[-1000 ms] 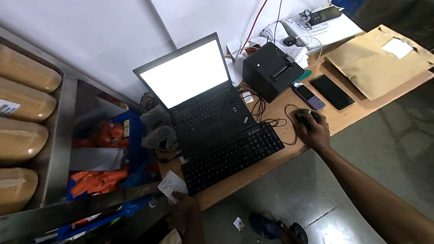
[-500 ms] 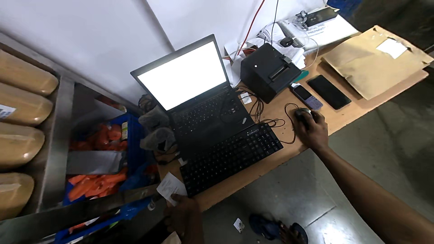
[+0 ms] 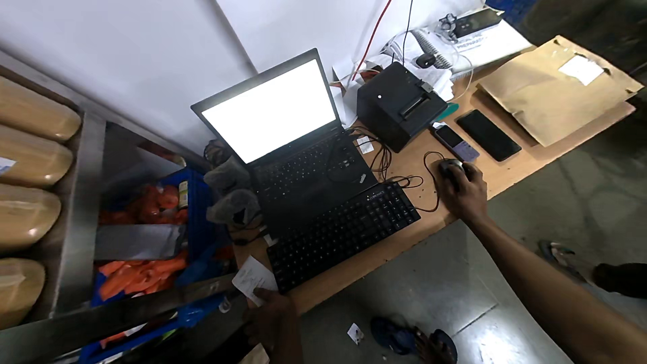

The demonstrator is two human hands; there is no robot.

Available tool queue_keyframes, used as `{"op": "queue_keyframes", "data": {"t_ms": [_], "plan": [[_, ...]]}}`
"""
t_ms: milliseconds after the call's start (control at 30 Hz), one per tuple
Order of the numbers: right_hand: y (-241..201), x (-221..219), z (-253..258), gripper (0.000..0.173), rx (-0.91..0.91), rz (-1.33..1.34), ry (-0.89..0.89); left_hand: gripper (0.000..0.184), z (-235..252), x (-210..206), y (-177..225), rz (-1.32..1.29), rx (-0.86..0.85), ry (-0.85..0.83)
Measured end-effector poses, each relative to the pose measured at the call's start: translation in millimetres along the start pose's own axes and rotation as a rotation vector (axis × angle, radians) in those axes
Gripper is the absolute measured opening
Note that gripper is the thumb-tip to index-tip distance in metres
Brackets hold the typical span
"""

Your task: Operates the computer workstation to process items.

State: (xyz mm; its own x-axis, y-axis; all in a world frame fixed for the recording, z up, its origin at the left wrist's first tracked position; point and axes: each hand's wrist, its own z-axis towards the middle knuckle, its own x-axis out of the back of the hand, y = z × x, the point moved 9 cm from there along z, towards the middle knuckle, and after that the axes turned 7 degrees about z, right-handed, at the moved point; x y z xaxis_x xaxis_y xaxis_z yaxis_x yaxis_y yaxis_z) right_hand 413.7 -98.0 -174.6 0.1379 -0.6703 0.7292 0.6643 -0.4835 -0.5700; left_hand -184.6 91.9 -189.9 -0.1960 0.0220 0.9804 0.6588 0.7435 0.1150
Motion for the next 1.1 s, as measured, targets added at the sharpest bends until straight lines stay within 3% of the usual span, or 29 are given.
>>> {"op": "queue_keyframes", "data": {"t_ms": [900,1100], "plan": [[5.8,-1.7,0.1,0.036,-0.028,-0.022,-0.002,0.078,1.5,-2.2,-1.6,0.003,-0.009,-0.006],[2.2,1.3,-1.0,0.045,-0.036,-0.042,0.017,0.076,0.4,-2.2,-1.3,-0.009,-0.003,0.013]]}}
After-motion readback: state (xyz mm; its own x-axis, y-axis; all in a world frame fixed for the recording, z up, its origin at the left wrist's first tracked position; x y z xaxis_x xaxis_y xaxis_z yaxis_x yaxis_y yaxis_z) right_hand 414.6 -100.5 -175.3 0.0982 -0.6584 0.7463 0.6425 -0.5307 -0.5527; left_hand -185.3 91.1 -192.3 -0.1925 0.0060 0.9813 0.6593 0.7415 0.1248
